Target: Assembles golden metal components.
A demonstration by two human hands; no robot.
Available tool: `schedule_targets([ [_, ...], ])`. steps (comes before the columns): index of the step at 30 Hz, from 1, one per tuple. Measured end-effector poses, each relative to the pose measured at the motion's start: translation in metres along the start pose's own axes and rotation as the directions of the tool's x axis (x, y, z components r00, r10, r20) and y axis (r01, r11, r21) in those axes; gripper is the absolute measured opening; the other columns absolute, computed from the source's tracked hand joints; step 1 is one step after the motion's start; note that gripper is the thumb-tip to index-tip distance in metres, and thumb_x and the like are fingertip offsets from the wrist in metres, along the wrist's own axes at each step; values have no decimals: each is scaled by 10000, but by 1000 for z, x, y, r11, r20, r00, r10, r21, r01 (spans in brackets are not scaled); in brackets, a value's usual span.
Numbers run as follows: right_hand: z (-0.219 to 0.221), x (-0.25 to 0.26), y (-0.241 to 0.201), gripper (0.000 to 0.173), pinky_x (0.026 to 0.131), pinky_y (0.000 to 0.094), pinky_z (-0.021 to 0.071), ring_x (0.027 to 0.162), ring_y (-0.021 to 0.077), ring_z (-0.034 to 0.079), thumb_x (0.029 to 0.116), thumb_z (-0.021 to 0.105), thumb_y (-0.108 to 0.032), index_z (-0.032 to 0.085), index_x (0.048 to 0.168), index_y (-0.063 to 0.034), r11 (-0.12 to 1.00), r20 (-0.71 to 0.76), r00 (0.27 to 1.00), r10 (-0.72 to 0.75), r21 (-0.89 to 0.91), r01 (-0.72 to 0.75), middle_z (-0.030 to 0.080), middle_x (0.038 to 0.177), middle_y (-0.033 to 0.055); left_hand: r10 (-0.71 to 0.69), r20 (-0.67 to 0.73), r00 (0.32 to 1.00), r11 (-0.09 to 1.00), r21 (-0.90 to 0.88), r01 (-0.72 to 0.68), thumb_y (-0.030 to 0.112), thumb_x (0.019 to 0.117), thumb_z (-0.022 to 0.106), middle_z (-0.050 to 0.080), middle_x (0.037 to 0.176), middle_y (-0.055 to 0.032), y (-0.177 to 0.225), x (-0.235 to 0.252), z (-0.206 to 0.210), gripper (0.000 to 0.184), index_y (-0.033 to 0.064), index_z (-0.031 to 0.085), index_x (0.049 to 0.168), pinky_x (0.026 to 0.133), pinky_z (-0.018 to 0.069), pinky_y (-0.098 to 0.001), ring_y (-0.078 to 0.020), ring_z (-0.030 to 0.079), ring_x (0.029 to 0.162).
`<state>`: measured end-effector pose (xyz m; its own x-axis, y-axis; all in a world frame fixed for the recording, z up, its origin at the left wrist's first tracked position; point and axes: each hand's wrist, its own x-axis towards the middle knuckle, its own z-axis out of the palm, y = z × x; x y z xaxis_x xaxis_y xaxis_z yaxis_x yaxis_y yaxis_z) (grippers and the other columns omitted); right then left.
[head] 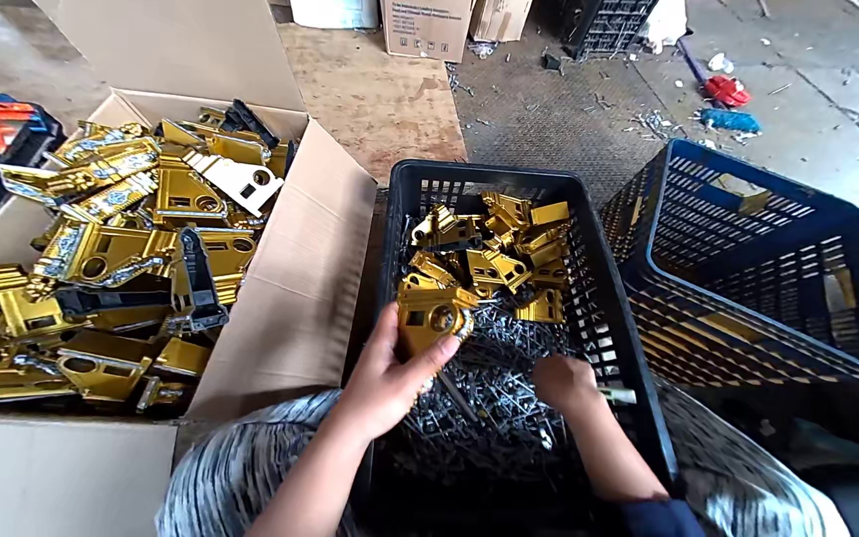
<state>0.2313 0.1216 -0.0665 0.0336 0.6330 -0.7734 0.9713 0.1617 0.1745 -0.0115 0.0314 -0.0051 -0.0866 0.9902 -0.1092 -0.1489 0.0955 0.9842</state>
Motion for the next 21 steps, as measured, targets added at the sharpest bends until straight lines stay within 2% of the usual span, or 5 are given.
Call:
schedule_targets([
  [6,-24,48,-43,340,994,684,471,1235,442,614,1051,508,-240,710,1303,-134,921,-288,913,-290,173,348,666,1305,220,-51,-58,997,999,-9,51,310,929,717,651,1049,-51,-8,15,0,624,145,406,1444,595,585,-244,-123,674,754],
  [11,2,80,-103,314,944,655,506,1197,447,631,1001,557,-163,673,1255,-21,923,-303,922,-241,222,315,662,1276,247,-8,-120,993,993,112,21,337,886,779,673,1118,-57,-21,24,-1,726,121,387,1457,715,607,-268,-123,700,909],
  [14,9,83,-105,324,988,617,504,1207,412,639,1000,540,-141,678,1285,-72,885,-349,904,-246,299,356,685,1256,215,28,-156,987,991,132,-8,316,881,781,676,1135,-57,-25,26,-5,732,122,379,1461,782,611,-286,-126,699,962],
  [18,-7,82,-59,288,1017,536,519,1106,316,701,953,671,-165,743,1214,-66,689,-502,826,-257,504,521,742,1153,161,34,-203,979,993,119,-9,310,882,769,658,1180,-60,-23,28,-9,749,136,355,1482,788,618,-301,-143,695,994],
  [21,-16,73,-26,237,764,398,621,768,191,725,933,738,-136,732,1137,-15,417,-554,815,-171,709,569,748,944,116,49,-230,972,994,104,-25,327,879,767,659,1150,-54,-22,29,-9,750,137,358,1478,755,616,-292,-138,698,949],
])
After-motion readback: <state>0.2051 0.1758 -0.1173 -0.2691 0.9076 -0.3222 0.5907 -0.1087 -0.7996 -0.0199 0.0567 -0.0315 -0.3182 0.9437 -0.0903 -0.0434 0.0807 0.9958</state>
